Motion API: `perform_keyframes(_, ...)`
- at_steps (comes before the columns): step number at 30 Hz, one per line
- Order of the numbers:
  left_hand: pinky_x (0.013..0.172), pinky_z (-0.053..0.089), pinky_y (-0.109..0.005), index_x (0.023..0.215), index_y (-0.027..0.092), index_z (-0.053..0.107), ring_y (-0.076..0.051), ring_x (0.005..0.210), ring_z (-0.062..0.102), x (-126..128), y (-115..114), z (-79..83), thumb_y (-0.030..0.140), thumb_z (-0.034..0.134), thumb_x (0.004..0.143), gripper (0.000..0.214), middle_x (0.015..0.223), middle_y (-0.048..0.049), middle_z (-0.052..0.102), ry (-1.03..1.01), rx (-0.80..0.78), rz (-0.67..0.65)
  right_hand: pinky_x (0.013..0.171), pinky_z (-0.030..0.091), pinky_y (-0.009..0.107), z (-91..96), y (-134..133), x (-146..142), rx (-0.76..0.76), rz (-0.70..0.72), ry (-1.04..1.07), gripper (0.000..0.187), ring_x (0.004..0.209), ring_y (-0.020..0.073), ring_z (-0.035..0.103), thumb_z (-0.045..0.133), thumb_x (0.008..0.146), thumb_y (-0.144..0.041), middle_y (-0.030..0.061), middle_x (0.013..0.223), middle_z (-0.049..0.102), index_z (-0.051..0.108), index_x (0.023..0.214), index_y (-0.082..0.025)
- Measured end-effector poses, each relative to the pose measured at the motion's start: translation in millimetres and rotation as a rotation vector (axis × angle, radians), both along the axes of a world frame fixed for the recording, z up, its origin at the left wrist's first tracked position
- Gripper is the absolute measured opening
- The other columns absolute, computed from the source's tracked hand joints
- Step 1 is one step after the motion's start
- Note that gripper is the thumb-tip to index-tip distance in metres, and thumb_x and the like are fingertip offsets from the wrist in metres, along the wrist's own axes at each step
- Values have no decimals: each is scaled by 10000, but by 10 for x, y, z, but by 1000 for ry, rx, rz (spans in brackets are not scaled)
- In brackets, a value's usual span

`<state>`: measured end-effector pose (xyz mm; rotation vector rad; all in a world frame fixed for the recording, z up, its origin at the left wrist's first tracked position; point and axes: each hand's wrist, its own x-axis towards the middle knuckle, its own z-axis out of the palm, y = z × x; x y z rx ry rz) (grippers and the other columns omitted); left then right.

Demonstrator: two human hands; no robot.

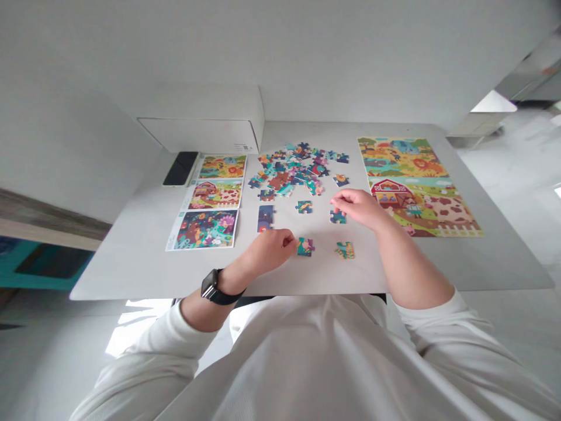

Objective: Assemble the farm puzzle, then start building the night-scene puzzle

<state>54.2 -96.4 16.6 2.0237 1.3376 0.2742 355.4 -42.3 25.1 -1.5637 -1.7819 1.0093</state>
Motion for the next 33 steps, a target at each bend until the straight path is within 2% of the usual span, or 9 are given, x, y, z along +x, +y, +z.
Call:
perform_keyframes(2, 641, 430, -286, 862, 209, 759, -196, 711, 702, -9, -64, -9, 354, 580, 1019, 279, 811, -62, 790, 81, 78, -9, 662, 473, 314, 18, -5, 10, 22, -10, -26, 352, 717, 196, 651, 681, 958, -575, 41, 875, 799, 774, 955, -236)
perform_keyframes(8, 703, 467, -321, 969, 211, 764, -236, 804, 718, 1, -157, -99, 351, 591, 1061, 241, 888, -75, 784, 205, 192, 11, 716, 499, 323, -36, 32, 66, 54, -27, -42, 319, 768, 210, 690, 677, 968, -535, 48, 896, 810, 771, 967, -231)
perform_keyframes(12, 914, 559, -369, 1173, 222, 761, -257, 1034, 729, -66, -230, -207, 308, 603, 1074, 205, 1152, -95, 781, 79, 401, -118, 752, 509, 328, -58, 53, 107, 88, -72, -90, 289, 785, 212, 705, 680, 978, -505, 45, 912, 821, 776, 988, -233)
perform_keyframes(15, 1083, 546, -430, 1290, 243, 756, -272, 1197, 687, -111, -302, -289, 274, 613, 1073, 262, 1372, -97, 744, -6, 507, -239, 756, 507, 329, -16, 50, 112, 110, -115, -127, 261, 793, 214, 712, 673, 983, -467, 48, 916, 827, 783, 1000, -231)
perform_keyframes(20, 1066, 562, -463, 1368, 271, 761, -269, 1156, 691, -111, -384, -374, 232, 623, 1069, 332, 1452, -73, 737, -15, 529, -265, 798, 533, 341, 126, -74, 161, 235, -120, -145, 239, 862, 229, 735, 691, 977, -427, 65, 957, 827, 796, 1045, -223)
perform_keyframes(25, 1031, 578, -441, 1309, 264, 791, -252, 1109, 698, -94, -423, -465, 212, 639, 1063, 294, 1374, -59, 779, -98, 582, -197, 830, 562, 350, 141, -437, 292, 288, 67, -225, 194, 883, 225, 741, 699, 984, -350, 65, 1055, 817, 804, 1108, -245)
perform_keyframes(28, 1019, 581, -442, 1291, 273, 798, -246, 1095, 703, -94, -426, -515, 216, 652, 1059, 281, 1349, -58, 788, -130, 605, -175, 864, 573, 357, 31, -686, 328, 246, 225, -308, 186, 938, 232, 745, 740, 962, -303, 70, 1145, 789, 813, 1128, -261)
perform_keyframes(30, 1011, 584, -441, 1278, 276, 803, -245, 1089, 706, -95, -416, -531, 217, 662, 1054, 271, 1335, -56, 792, -137, 609, -174, 958, 574, 375, -60, -816, 328, 215, 319, -344, 239, 1056, 255, 749, 775, 936, -250, 78, 1184, 772, 819, 1170, -268)
perform_keyframes(33, 1006, 587, -438, 1258, 280, 809, -247, 1094, 712, -98, -399, -533, 218, 676, 1046, 258, 1318, -59, 796, -144, 607, -167, 1024, 569, 381, -153, -937, 320, 177, 380, -382, 340, 1137, 265, 741, 787, 907, -155, 86, 1206, 758, 817, 1226, -268)
